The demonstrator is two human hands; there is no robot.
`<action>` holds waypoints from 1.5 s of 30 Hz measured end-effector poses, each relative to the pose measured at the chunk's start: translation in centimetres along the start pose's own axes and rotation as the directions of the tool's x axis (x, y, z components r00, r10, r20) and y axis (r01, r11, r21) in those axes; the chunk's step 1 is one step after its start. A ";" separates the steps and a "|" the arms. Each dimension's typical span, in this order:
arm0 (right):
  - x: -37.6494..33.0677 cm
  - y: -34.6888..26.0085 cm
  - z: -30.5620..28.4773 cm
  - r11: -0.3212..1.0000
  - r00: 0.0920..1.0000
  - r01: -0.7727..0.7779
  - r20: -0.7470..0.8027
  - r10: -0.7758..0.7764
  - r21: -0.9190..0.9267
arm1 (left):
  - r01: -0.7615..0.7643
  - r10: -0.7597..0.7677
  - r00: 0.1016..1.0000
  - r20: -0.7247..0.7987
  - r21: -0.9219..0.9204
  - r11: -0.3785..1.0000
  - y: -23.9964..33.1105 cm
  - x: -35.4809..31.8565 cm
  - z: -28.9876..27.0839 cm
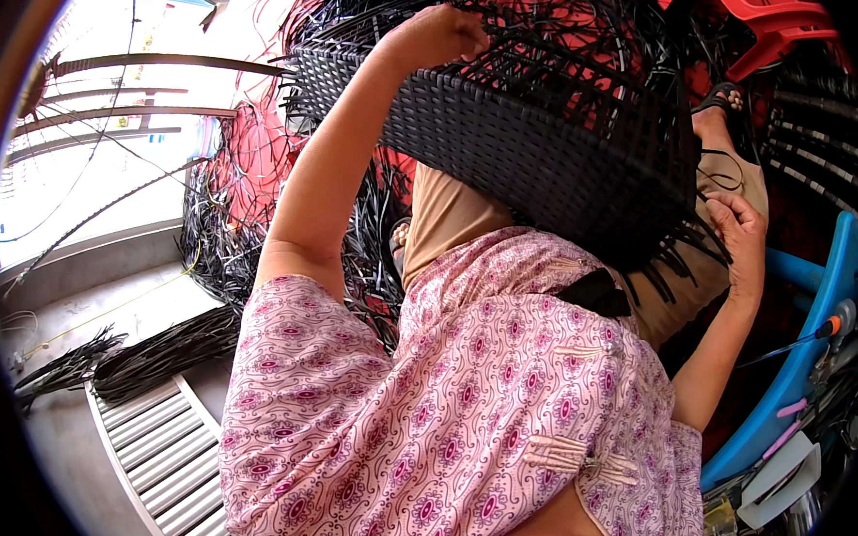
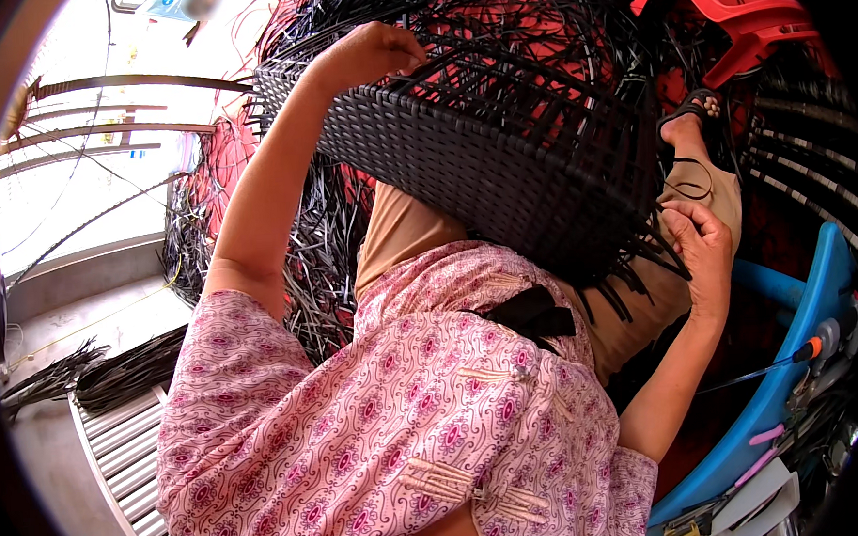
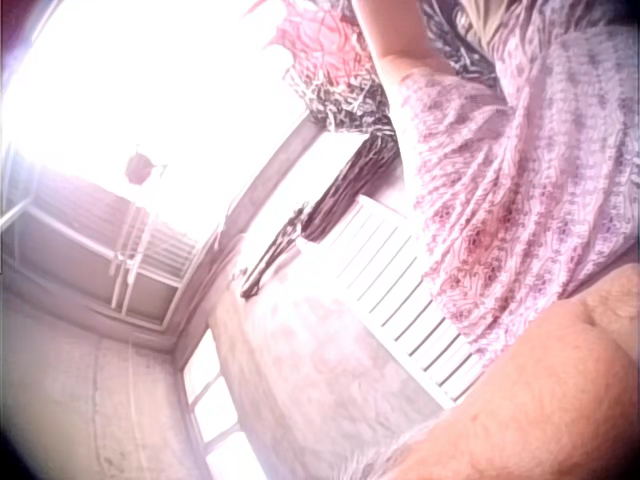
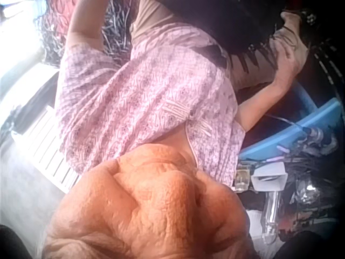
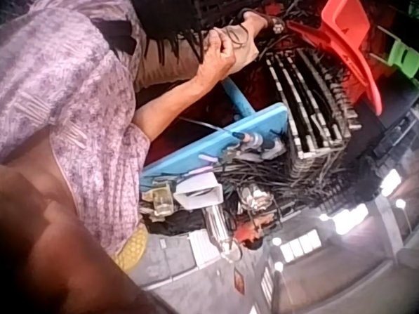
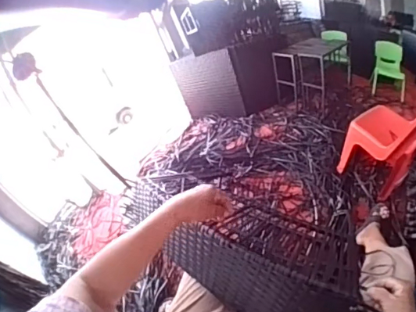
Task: The person sits on the floor and weaves a black plastic basket by hand, interlacing thin black strips through the basket's frame. They repeatedly pull, tuck, and adjust the strips to tighten the weave and maintain the basket's shape.
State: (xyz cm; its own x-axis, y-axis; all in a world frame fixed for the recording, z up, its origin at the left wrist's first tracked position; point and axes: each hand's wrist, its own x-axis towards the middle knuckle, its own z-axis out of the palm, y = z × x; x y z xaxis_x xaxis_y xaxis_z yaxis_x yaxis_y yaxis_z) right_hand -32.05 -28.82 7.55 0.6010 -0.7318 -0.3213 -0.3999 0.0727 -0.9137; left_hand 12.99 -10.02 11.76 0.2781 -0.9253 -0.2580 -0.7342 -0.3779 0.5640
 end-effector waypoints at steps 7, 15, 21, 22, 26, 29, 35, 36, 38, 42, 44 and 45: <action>0.5 0.5 0.2 0.999 1.000 -0.009 0.023 0.008 0.037 | -0.038 0.029 0.995 0.096 0.091 0.995 -1.1 -0.5 0.1; 0.6 0.6 0.2 1.000 1.000 0.003 0.027 -0.004 0.016 | 0.127 -0.138 0.980 0.141 0.084 0.988 0.2 0.1 0.3; 0.4 1.0 0.1 0.998 1.000 0.008 0.003 -0.008 0.070 | 0.151 -0.146 0.988 0.043 -0.125 0.981 -3.0 -0.8 -1.0; 0.3 1.2 -0.3 0.998 1.000 -0.004 -0.011 0.005 0.069 | 0.153 -0.150 0.988 0.034 -0.111 0.982 -3.9 -1.0 -1.2; -0.1 1.5 -2.0 0.999 0.998 -0.053 0.018 0.053 -0.014 | 0.043 -0.043 0.999 0.014 0.032 0.999 -4.0 -1.8 -1.4; 0.0 1.5 -2.1 0.998 0.998 -0.058 -0.013 0.058 -0.014 | 0.022 -0.029 0.999 0.031 0.219 0.975 -3.2 -1.8 -1.0; -0.1 1.7 -2.7 0.998 0.997 -0.069 -0.029 0.069 -0.001 | -0.049 0.057 0.998 0.001 0.534 0.844 -1.4 -2.1 0.2; 0.0 1.8 -2.7 0.998 0.997 -0.067 -0.029 0.067 -0.003 | -0.050 0.060 0.998 -0.001 0.522 0.852 -0.9 -2.2 0.3; 0.2 1.9 -2.4 0.998 0.998 -0.061 -0.030 0.061 -0.002 | -0.022 0.030 1.000 -0.008 0.507 0.861 -0.6 -2.3 0.2; 0.6 2.1 -0.9 0.998 1.000 0.003 0.011 -0.004 0.055 | -0.044 0.064 0.994 -0.088 0.220 0.975 -2.8 -2.3 -1.6; 0.8 1.7 -0.5 0.998 0.999 0.023 0.036 -0.025 0.059 | 0.079 -0.076 0.997 -0.029 0.118 0.990 -4.1 -2.5 -2.0; 0.8 1.6 -0.4 0.998 0.999 0.006 0.031 -0.007 0.061 | 0.143 -0.143 0.990 0.005 0.069 0.987 -4.7 -2.5 -2.0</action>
State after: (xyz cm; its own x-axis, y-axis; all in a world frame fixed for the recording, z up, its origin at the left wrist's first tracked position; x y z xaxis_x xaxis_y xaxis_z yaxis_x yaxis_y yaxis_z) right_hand -32.45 -29.57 5.97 0.6250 -0.7112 -0.3220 -0.3539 0.1095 -0.9289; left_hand 16.99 -5.99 11.36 0.3775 -0.8615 -0.3397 -0.7279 -0.5028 0.4661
